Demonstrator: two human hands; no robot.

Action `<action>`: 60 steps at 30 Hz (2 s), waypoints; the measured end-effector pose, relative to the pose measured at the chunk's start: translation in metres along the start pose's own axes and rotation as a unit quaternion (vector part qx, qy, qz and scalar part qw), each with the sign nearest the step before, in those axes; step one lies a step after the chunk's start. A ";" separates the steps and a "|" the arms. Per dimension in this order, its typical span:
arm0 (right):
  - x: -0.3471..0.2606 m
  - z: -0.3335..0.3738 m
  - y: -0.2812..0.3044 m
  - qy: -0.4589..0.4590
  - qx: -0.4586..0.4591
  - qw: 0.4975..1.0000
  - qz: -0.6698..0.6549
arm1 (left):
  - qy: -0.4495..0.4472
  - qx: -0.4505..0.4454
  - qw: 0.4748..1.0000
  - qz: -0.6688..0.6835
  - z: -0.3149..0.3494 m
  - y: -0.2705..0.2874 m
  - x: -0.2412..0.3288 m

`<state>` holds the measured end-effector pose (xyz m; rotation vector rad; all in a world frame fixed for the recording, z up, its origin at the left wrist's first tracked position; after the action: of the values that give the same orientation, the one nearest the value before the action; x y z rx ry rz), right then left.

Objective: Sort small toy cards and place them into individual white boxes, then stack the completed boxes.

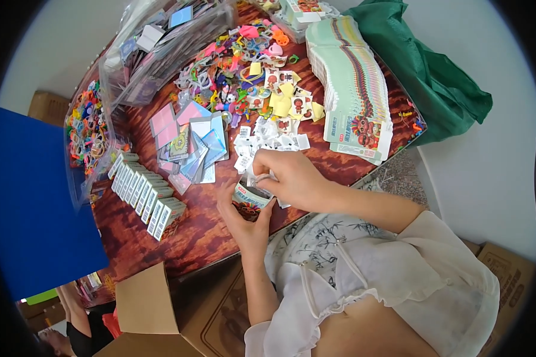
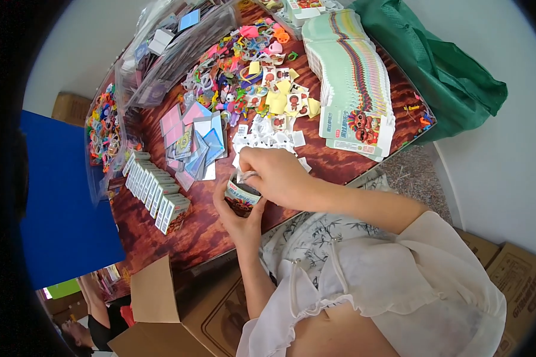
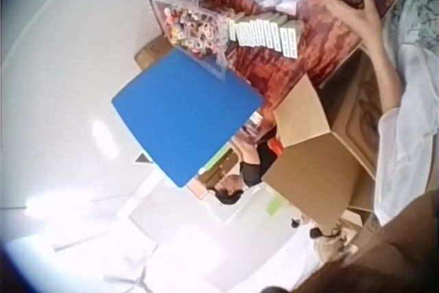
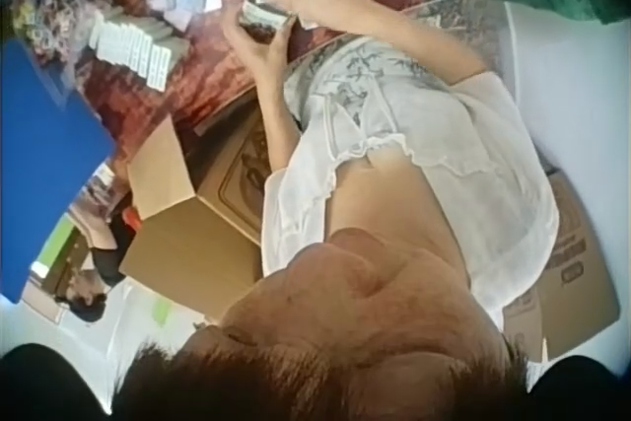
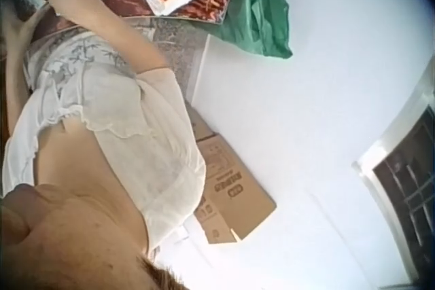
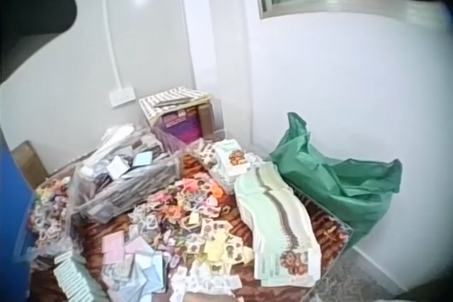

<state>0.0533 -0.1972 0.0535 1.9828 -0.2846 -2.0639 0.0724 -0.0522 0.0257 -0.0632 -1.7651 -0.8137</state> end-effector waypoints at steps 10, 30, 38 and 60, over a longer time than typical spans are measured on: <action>-0.009 -0.004 -0.010 0.050 -0.025 0.998 0.025 | -0.029 0.052 0.996 -0.066 0.007 0.006 0.005; 0.033 0.033 0.015 0.060 0.015 0.969 -0.240 | 0.048 -0.024 0.954 0.294 0.019 -0.016 0.011; 0.037 0.045 0.017 0.035 0.002 0.968 -0.247 | 0.108 -0.153 0.933 0.306 0.019 -0.037 0.007; 0.053 0.037 0.014 -0.001 -0.026 0.977 -0.210 | 0.093 -0.166 0.942 0.277 0.020 -0.044 0.012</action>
<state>0.0153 -0.2294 0.0091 2.1528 0.2073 -2.2857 0.0326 -0.0790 0.0119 -0.6582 -1.3168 -0.6615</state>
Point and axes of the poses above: each hand's wrist, its own z-axis away from the middle knuckle, its own y-axis out of the back of the hand, x = y × z, the point moved 10 cm from there along -z, towards the middle knuckle, and after that the axes turned 12 degrees about -x, right-handed, at the moved point
